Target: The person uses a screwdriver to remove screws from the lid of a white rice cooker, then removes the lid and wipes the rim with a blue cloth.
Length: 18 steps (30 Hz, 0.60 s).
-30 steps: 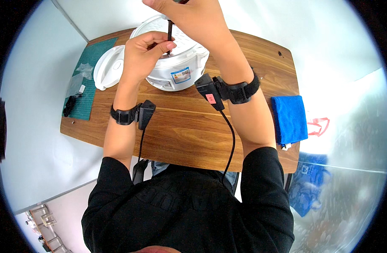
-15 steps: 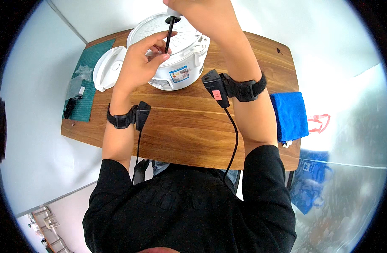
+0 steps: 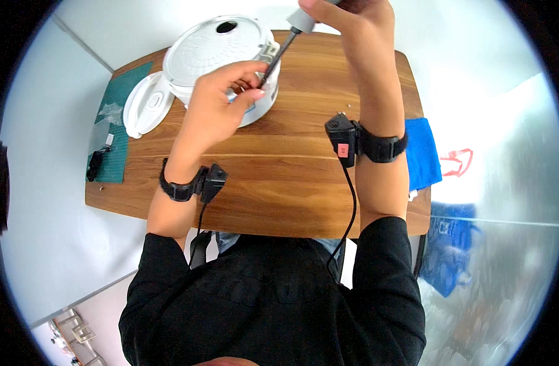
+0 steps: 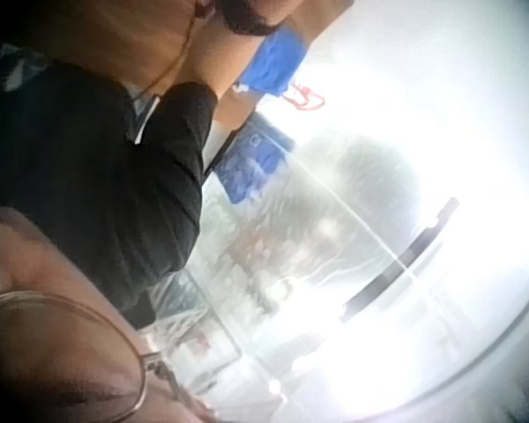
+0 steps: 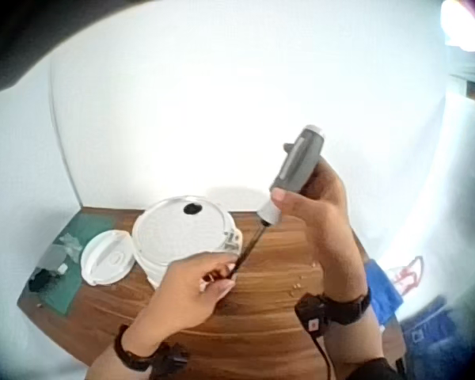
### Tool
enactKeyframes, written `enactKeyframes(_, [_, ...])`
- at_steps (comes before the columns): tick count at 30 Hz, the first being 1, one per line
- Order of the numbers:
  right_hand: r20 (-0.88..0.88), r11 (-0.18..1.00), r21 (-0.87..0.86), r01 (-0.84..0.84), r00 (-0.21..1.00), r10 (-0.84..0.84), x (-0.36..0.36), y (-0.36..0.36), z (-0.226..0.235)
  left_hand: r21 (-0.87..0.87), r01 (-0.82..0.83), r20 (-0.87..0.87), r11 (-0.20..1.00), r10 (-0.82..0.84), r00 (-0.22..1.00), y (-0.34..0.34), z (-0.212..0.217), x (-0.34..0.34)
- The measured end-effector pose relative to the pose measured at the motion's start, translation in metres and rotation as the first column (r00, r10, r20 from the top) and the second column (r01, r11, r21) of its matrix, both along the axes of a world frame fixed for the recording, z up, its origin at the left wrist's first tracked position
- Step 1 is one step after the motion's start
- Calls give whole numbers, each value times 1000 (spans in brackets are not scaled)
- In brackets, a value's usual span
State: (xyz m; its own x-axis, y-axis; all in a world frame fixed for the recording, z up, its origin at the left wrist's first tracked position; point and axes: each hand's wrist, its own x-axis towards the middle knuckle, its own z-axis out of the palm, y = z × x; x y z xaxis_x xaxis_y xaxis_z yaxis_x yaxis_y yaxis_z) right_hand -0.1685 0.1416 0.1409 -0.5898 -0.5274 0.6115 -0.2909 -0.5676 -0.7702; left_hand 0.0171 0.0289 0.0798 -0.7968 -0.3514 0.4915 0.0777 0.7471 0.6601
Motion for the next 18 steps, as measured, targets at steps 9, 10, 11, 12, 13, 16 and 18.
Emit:
enactKeyframes(9, [279,954,140,264,914,-293,-65,59,-123,131,70,339,989,-111,934,42,-68,-68])
enactKeyframes(10, [280,938,149,312,897,-343,-71,62,-141,134,53,388,990,-102,916,43,-75,-75])
enactKeyframes(11, [280,920,158,359,877,-390,-78,65,-155,169,52,404,984,-117,907,45,-81,-80])
enactKeyframes(12, [348,924,165,345,856,-382,-82,67,-161,202,44,419,978,-127,899,46,-88,-84])
enactKeyframes(13, [369,920,173,352,843,-392,-83,70,-168,234,34,435,972,-136,890,46,-94,-89])
enactKeyframes(16, [422,913,175,369,809,-408,-85,74,-187,257,29,464,966,-150,873,42,-113,-105])
enactKeyframes(18, [420,906,209,367,804,-422,-89,77,-194,233,26,485,972,-139,864,39,-124,-116])
